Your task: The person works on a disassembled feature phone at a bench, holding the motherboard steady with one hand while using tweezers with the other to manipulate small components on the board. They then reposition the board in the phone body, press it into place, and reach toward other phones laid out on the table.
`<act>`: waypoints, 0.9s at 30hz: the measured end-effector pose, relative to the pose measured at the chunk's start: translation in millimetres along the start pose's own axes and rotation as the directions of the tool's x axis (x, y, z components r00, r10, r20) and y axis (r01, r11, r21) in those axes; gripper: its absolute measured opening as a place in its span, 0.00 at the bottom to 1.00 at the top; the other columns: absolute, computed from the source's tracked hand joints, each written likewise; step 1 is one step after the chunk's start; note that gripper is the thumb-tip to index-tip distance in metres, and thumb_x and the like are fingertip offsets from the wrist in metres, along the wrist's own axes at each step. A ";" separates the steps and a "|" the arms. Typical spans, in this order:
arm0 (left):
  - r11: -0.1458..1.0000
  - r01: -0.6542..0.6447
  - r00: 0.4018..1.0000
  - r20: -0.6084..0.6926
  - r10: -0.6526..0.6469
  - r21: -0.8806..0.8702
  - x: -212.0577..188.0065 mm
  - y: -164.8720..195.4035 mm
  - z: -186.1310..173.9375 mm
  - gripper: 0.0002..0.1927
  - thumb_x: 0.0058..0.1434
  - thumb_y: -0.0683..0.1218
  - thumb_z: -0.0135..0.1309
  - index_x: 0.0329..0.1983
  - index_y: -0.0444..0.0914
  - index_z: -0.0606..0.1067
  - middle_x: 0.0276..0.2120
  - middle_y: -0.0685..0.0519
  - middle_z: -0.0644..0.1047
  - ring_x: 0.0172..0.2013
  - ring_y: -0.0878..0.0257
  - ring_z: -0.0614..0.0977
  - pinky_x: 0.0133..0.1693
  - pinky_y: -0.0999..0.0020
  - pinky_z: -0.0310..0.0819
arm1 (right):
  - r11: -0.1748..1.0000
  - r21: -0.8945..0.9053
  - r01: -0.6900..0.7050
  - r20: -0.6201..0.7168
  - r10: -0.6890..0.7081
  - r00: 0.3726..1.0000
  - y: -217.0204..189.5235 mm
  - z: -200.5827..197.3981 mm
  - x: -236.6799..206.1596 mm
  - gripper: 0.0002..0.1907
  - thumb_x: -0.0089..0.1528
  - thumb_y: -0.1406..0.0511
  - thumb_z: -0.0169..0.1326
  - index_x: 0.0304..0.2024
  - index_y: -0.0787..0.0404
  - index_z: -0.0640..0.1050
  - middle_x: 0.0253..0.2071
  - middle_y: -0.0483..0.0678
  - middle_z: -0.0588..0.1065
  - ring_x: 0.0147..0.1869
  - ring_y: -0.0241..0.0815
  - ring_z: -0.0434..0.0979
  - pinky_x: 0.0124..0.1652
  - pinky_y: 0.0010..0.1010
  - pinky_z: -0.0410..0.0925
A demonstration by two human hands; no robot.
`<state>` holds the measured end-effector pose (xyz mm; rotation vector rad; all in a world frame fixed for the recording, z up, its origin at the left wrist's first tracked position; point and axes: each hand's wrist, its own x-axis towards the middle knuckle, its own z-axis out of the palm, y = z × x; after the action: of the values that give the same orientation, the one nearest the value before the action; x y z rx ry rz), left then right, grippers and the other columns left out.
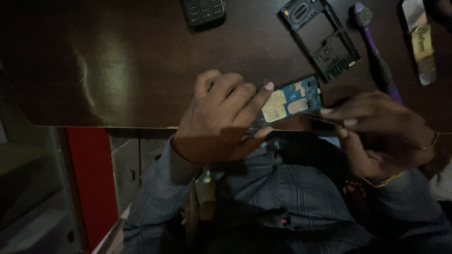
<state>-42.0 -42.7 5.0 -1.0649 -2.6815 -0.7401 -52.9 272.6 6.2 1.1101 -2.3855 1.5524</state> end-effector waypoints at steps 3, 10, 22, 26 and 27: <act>1.000 -0.016 1.000 -0.014 0.016 0.002 1.7 -1.7 3.0 0.31 0.73 0.61 0.58 0.64 0.32 0.75 0.49 0.47 0.75 0.55 0.52 0.73 0.59 0.47 0.61 | 0.998 -0.028 0.062 0.028 -0.062 0.998 2.7 -0.7 5.1 0.12 0.60 0.79 0.55 0.43 0.69 0.67 0.39 0.64 0.79 0.41 0.49 0.85 0.37 0.34 0.76; 1.000 -0.015 1.000 -0.011 0.015 0.015 -0.6 -2.0 2.7 0.31 0.74 0.61 0.57 0.65 0.32 0.75 0.49 0.48 0.75 0.55 0.53 0.73 0.59 0.48 0.61 | 1.000 0.027 0.012 -0.069 -0.010 0.998 7.2 6.9 0.1 0.14 0.60 0.80 0.55 0.44 0.70 0.65 0.40 0.64 0.79 0.43 0.51 0.84 0.40 0.35 0.77; 1.000 -0.006 1.000 -0.011 0.006 0.006 0.2 -1.6 3.1 0.31 0.73 0.61 0.59 0.65 0.33 0.75 0.50 0.48 0.75 0.56 0.53 0.73 0.60 0.47 0.60 | 0.996 0.052 0.069 0.055 -0.072 0.996 8.4 -3.3 -3.4 0.13 0.60 0.80 0.57 0.44 0.71 0.69 0.43 0.68 0.79 0.45 0.49 0.85 0.40 0.35 0.78; 1.000 0.006 1.000 0.005 -0.006 -0.003 -0.4 -0.5 2.4 0.31 0.72 0.61 0.60 0.66 0.33 0.74 0.50 0.48 0.75 0.56 0.53 0.73 0.60 0.47 0.60 | 0.995 0.044 0.095 0.063 -0.098 0.993 10.5 -2.9 -7.2 0.14 0.60 0.79 0.58 0.45 0.70 0.70 0.43 0.67 0.79 0.45 0.50 0.85 0.41 0.36 0.78; 1.000 -0.001 1.000 0.001 0.001 0.002 0.3 -0.9 3.2 0.31 0.72 0.61 0.60 0.65 0.33 0.74 0.50 0.48 0.75 0.56 0.52 0.73 0.60 0.46 0.60 | 0.994 0.043 0.096 0.065 -0.098 0.993 11.4 -3.1 -7.3 0.14 0.60 0.79 0.58 0.45 0.70 0.70 0.43 0.67 0.79 0.45 0.51 0.85 0.41 0.37 0.78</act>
<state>-42.8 -41.5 2.0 -1.0659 -2.6821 -0.7368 -55.4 281.5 -4.2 1.2853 -2.3128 1.5622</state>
